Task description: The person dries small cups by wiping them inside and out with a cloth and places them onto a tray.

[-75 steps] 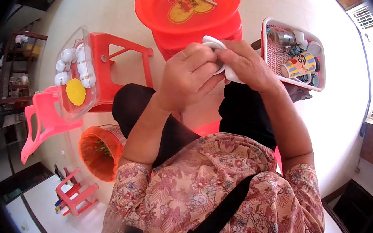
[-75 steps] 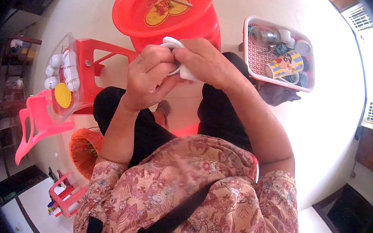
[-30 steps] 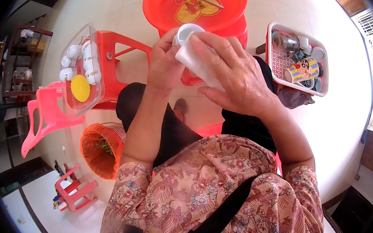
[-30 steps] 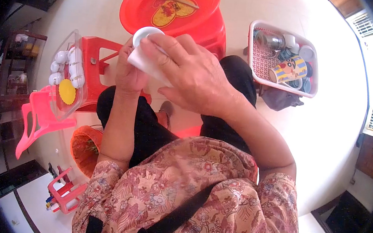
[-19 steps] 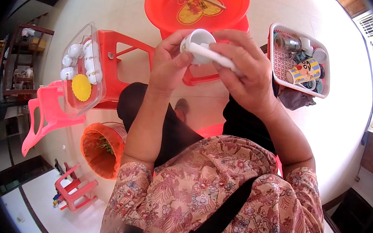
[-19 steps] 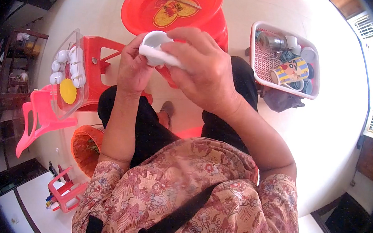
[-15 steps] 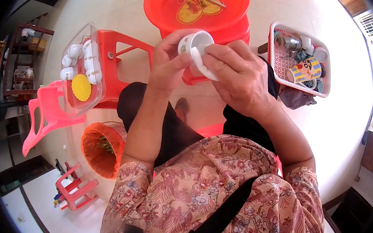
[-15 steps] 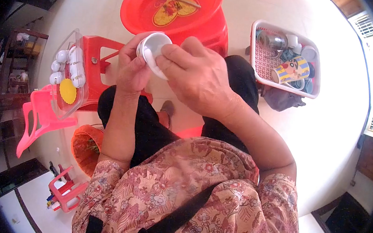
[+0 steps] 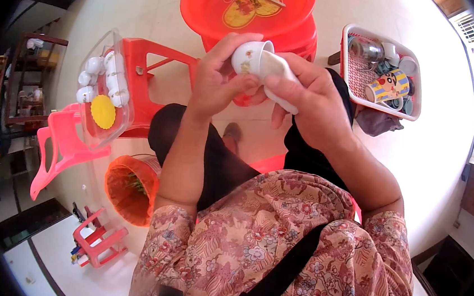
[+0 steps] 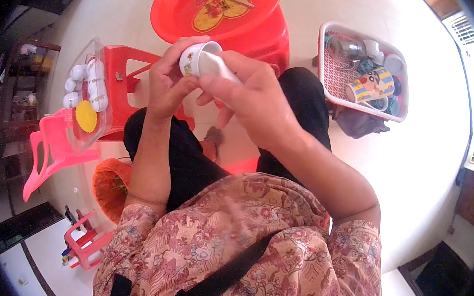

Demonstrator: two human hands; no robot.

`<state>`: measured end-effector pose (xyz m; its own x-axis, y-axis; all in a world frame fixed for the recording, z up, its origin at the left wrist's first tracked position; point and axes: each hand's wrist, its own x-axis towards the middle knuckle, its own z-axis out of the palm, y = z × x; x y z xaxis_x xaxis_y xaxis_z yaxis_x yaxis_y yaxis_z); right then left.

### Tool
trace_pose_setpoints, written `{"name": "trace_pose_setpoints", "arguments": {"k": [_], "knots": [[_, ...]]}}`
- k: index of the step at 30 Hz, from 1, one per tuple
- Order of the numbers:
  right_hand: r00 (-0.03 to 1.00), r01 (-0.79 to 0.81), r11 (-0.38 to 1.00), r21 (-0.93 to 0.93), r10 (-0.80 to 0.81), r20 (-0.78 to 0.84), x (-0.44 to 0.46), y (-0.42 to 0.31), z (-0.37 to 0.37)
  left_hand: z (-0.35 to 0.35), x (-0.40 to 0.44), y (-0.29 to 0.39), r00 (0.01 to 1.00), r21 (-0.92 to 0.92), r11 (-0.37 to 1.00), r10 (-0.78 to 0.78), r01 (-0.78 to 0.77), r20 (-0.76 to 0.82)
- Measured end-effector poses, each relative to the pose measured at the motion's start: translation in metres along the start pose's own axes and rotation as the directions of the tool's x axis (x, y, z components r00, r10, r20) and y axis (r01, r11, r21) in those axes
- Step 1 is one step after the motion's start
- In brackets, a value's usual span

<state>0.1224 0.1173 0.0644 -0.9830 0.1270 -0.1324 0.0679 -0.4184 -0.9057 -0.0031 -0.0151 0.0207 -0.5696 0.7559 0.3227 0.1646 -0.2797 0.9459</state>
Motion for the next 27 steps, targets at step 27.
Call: {"name": "trace_pose_setpoints", "arguments": {"k": [27], "knots": [[0.999,0.019,0.994,0.106,-0.015,-0.045,0.002,0.003,-0.002,0.015,0.002,-0.009,0.986,-0.007,0.998,0.059,-0.061,-0.154]]}}
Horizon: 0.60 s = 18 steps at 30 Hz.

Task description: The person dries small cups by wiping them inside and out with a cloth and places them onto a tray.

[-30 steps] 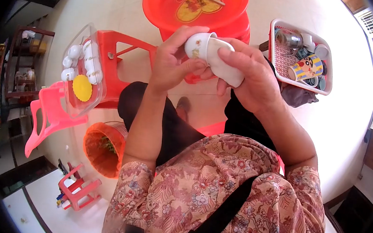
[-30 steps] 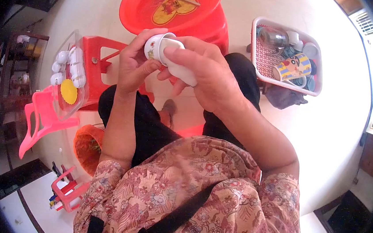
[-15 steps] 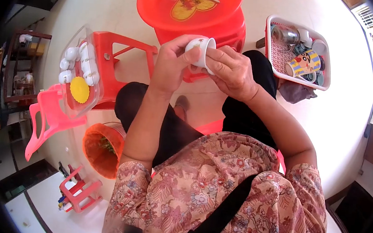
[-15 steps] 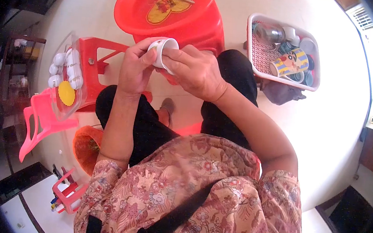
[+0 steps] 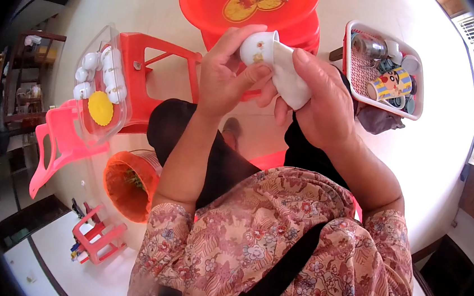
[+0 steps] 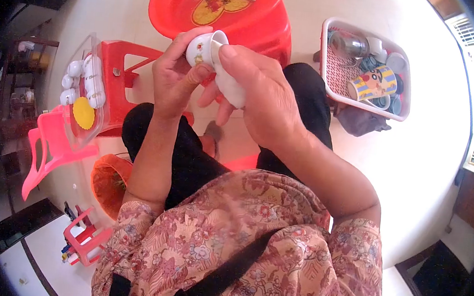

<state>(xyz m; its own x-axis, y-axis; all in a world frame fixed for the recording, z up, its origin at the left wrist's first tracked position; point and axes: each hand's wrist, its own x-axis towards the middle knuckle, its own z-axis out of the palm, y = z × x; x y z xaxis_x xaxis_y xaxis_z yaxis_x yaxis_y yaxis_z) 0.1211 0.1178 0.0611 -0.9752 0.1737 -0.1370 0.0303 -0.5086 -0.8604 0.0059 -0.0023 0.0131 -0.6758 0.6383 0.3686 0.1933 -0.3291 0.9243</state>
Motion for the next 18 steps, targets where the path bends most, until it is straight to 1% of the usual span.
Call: {"name": "trace_pose_setpoints", "arguments": {"k": [1,3,4,5,6,7,8,10,11,13,14,15,16,17,18], "knots": [[1.0,0.018,0.996,-0.089,-0.018,-0.003,0.0,0.0,0.002,0.0,-0.001,0.001,1.0,-0.001,1.0,-0.004,0.004,-0.005],[0.998,0.055,0.964,-0.261,-0.059,-0.007,-0.002,0.002,0.007,0.001,-0.002,0.002,0.999,-0.105,0.994,-0.03,0.029,-0.014],[0.986,0.149,0.92,-0.362,-0.164,-0.009,-0.003,0.017,0.005,0.001,-0.003,0.003,0.999,-0.158,0.987,-0.045,0.042,-0.015],[0.924,0.351,0.774,-0.528,-0.379,0.059,0.003,0.032,0.0,0.001,-0.005,0.004,0.995,-0.179,0.98,-0.096,0.09,-0.022],[0.814,0.513,0.556,-0.654,-0.556,0.166,0.013,0.047,-0.009,0.001,-0.007,0.004,0.989,-0.199,0.97,-0.145,0.137,-0.029],[0.668,0.622,0.287,-0.729,-0.68,0.302,0.02,0.055,-0.014,0.001,-0.008,0.004,0.98,-0.219,0.959,-0.194,0.182,-0.034],[0.665,0.589,0.226,-0.776,-0.682,0.306,0.021,0.06,-0.018,0.0,-0.01,0.004,0.962,-0.246,0.933,-0.273,0.261,-0.017],[0.63,0.625,0.152,-0.765,-0.677,0.381,0.025,0.063,-0.029,-0.002,-0.011,0.003,0.905,-0.294,0.862,-0.425,0.413,0.025],[0.611,0.641,0.113,-0.76,-0.675,0.414,0.026,0.064,-0.033,-0.002,-0.011,0.002,0.893,-0.281,0.852,-0.449,0.442,0.042],[0.636,0.642,0.181,-0.745,-0.669,0.385,0.028,0.067,-0.037,-0.002,-0.01,-0.001,0.865,-0.252,0.83,-0.496,0.497,0.075],[0.649,0.642,0.217,-0.735,-0.664,0.371,0.028,0.067,-0.036,-0.001,-0.01,-0.001,0.87,-0.167,0.855,-0.491,0.491,0.045],[0.773,0.56,0.477,-0.678,-0.596,0.22,0.025,0.066,-0.033,0.0,-0.01,-0.002,0.876,-0.082,0.872,-0.483,0.482,0.015],[0.874,0.438,0.698,-0.567,-0.478,0.087,0.019,0.058,-0.023,0.0,-0.009,-0.002,0.883,0.005,0.883,-0.47,0.47,-0.013],[0.947,0.285,0.866,-0.411,-0.32,-0.017,0.014,0.05,-0.016,0.005,-0.007,-0.004,0.957,0.153,0.946,-0.271,0.285,-0.107],[0.977,0.176,0.945,-0.275,-0.202,-0.071,0.013,0.045,-0.011,0.014,-0.005,-0.008,0.985,0.311,0.945,-0.049,0.1,-0.166]]}}
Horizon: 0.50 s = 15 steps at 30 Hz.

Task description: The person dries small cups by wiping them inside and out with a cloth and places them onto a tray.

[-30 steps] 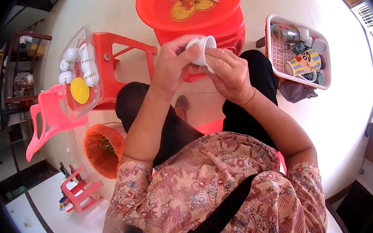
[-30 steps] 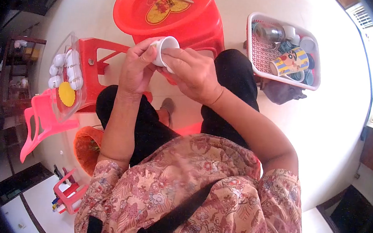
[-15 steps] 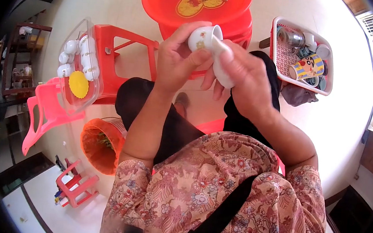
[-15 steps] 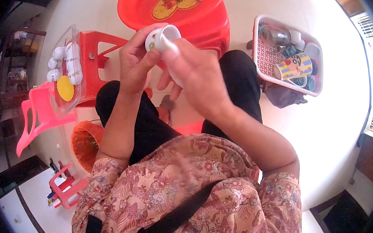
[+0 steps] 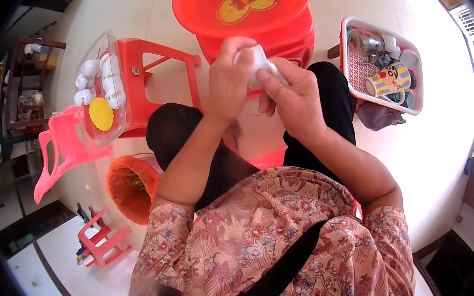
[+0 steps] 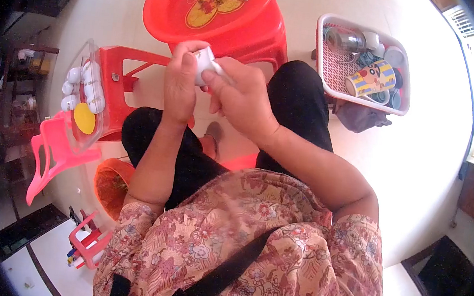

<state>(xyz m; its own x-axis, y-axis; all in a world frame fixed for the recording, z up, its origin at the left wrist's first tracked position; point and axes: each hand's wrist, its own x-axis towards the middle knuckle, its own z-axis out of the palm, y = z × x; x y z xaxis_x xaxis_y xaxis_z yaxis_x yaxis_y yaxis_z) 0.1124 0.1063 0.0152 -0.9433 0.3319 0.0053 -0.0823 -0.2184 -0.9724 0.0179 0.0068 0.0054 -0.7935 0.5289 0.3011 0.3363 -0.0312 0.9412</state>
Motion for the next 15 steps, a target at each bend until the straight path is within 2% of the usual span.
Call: {"name": "trace_pose_setpoints", "arguments": {"k": [1,2,5,6,7,8,9,10,13,14,15], "knots": [[0.991,-0.133,0.981,0.139,0.134,0.003,-0.001,-0.005,0.002,0.005,0.0,-0.001,0.973,0.144,0.971,0.207,-0.192,-0.097],[0.964,-0.26,0.926,0.273,0.264,0.024,-0.003,-0.009,0.005,0.005,0.0,-0.002,0.959,0.205,0.946,0.271,-0.25,-0.083],[0.976,-0.213,0.97,0.118,0.205,0.077,-0.014,-0.022,0.011,-0.008,-0.008,0.006,0.968,0.25,0.936,0.252,-0.249,0.022],[0.982,-0.168,0.983,0.076,0.16,0.096,-0.019,-0.021,0.013,-0.009,-0.009,0.008,0.96,0.241,0.933,0.28,-0.267,-0.02],[0.996,0.062,0.996,-0.066,-0.057,0.075,-0.019,-0.015,0.015,-0.01,-0.01,0.01,0.978,0.187,0.961,0.21,-0.202,-0.019],[0.958,0.285,0.936,-0.208,-0.272,0.088,-0.018,-0.005,0.018,-0.011,-0.01,0.011,0.99,0.134,0.982,0.139,-0.136,-0.015],[0.873,0.485,0.808,-0.336,-0.469,0.133,-0.017,0.007,0.02,-0.013,-0.01,0.013,0.998,0.082,0.994,0.068,-0.067,-0.008],[0.814,0.568,0.68,-0.464,-0.549,0.193,-0.016,0.018,0.014,-0.016,-0.007,0.015,0.995,0.29,0.953,0.067,-0.084,0.07],[0.645,0.738,0.321,-0.593,-0.595,0.48,0.001,0.019,-0.008,-0.021,-0.004,-0.015,0.969,-0.124,0.977,-0.15,0.176,0.196],[0.658,0.728,0.299,-0.617,-0.559,0.505,0.001,0.017,-0.012,-0.02,-0.005,-0.016,0.926,-0.274,0.892,-0.307,0.36,0.219],[0.66,0.715,0.313,-0.626,-0.597,0.456,0.001,0.02,-0.012,-0.017,-0.004,-0.014,0.854,-0.408,0.75,-0.447,0.521,0.269]]}}
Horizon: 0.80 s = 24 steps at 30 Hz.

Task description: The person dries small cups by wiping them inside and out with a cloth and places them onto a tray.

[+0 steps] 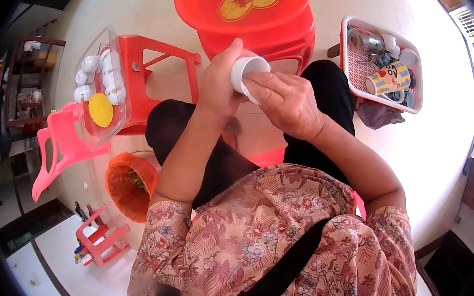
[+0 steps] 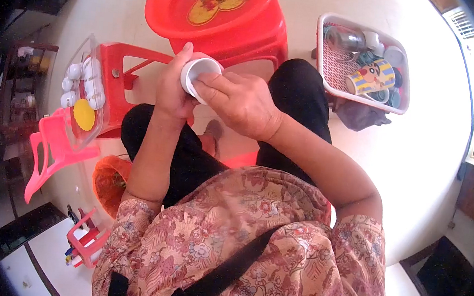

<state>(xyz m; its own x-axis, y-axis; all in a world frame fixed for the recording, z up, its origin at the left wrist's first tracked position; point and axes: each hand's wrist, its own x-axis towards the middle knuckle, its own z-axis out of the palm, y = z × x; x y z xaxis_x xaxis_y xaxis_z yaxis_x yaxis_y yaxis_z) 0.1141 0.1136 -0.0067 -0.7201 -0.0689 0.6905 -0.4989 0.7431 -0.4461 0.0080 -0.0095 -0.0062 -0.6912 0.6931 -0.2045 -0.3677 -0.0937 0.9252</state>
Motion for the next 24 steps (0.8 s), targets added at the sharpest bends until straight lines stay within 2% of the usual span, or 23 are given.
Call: {"name": "trace_pose_setpoints", "arguments": {"k": [1,2,4,5,6,7,8,9,10,12,14,15,16,18,20,21,24], "knots": [[0.998,-0.019,1.0,0.003,0.019,-0.06,-0.003,0.001,0.004,0.003,0.0,0.002,0.986,-0.189,0.968,-0.165,0.163,0.007],[0.992,-0.038,0.999,0.008,0.038,-0.12,-0.003,0.001,0.006,0.005,0.0,0.004,0.991,-0.196,0.973,-0.115,0.126,0.068],[0.924,-0.336,0.878,0.341,0.377,-0.06,-0.001,-0.001,0.006,0.005,-0.001,0.008,0.983,-0.22,0.974,-0.013,0.054,0.182],[0.854,-0.46,0.743,0.485,0.52,0.014,0.001,-0.003,0.004,0.013,-0.004,0.008,0.991,0.02,0.994,0.107,-0.109,0.076],[0.773,-0.558,0.586,0.587,0.624,0.113,0.006,-0.006,-0.003,0.027,-0.008,0.006,0.969,0.274,0.932,0.248,-0.239,0.003],[0.68,-0.633,0.402,0.661,0.698,0.227,0.016,-0.012,-0.014,0.034,-0.01,0.005,0.917,0.516,0.793,0.396,-0.324,-0.032],[0.577,-0.681,0.2,0.704,0.738,0.349,0.021,-0.016,-0.02,0.034,-0.009,0.003,0.872,0.554,0.732,0.489,-0.396,-0.023],[0.619,-0.694,0.265,0.67,0.695,0.366,0.018,-0.019,-0.02,0.031,-0.007,0.001,0.817,0.591,0.662,0.577,-0.461,-0.009],[0.691,-0.637,0.364,0.68,0.661,0.293,0.015,-0.025,-0.016,0.03,-0.006,-0.001,0.754,0.625,0.585,0.657,-0.518,0.01],[0.812,-0.5,0.547,0.671,0.566,0.144,0.009,-0.035,-0.004,0.024,-0.01,0.007,0.782,0.562,0.648,0.623,-0.514,-0.003],[0.938,-0.329,0.85,0.412,0.343,0.042,0.008,-0.026,-0.003,0.019,-0.009,0.009,0.838,0.485,0.74,0.545,-0.467,-0.024],[0.966,-0.259,0.928,0.267,0.254,0.054,0.008,-0.021,-0.005,0.02,-0.012,0.013,0.858,0.53,0.737,0.513,-0.419,-0.035],[0.984,-0.171,0.978,0.12,0.163,0.078,0.008,-0.016,-0.006,0.017,-0.011,0.01,0.882,0.449,0.8,0.468,-0.398,-0.051],[0.991,-0.024,0.998,-0.061,0.032,0.129,0.01,-0.003,-0.009,0.011,-0.004,0.0,0.925,0.276,0.897,0.374,-0.344,-0.063],[0.969,0.105,0.976,-0.19,-0.057,0.241,0.016,0.005,-0.02,0.003,-0.001,0.007,0.997,-0.057,0.995,0.081,-0.081,-0.003],[0.975,0.134,0.97,-0.205,-0.092,0.204,0.015,0.008,-0.017,0.0,0.0,0.009,0.996,-0.215,0.974,-0.06,0.073,0.066],[0.996,-0.017,0.991,-0.133,0.029,0.089,0.007,-0.005,-0.004,-0.003,0.003,0.007,0.994,-0.082,0.992,-0.094,0.098,0.053]]}}
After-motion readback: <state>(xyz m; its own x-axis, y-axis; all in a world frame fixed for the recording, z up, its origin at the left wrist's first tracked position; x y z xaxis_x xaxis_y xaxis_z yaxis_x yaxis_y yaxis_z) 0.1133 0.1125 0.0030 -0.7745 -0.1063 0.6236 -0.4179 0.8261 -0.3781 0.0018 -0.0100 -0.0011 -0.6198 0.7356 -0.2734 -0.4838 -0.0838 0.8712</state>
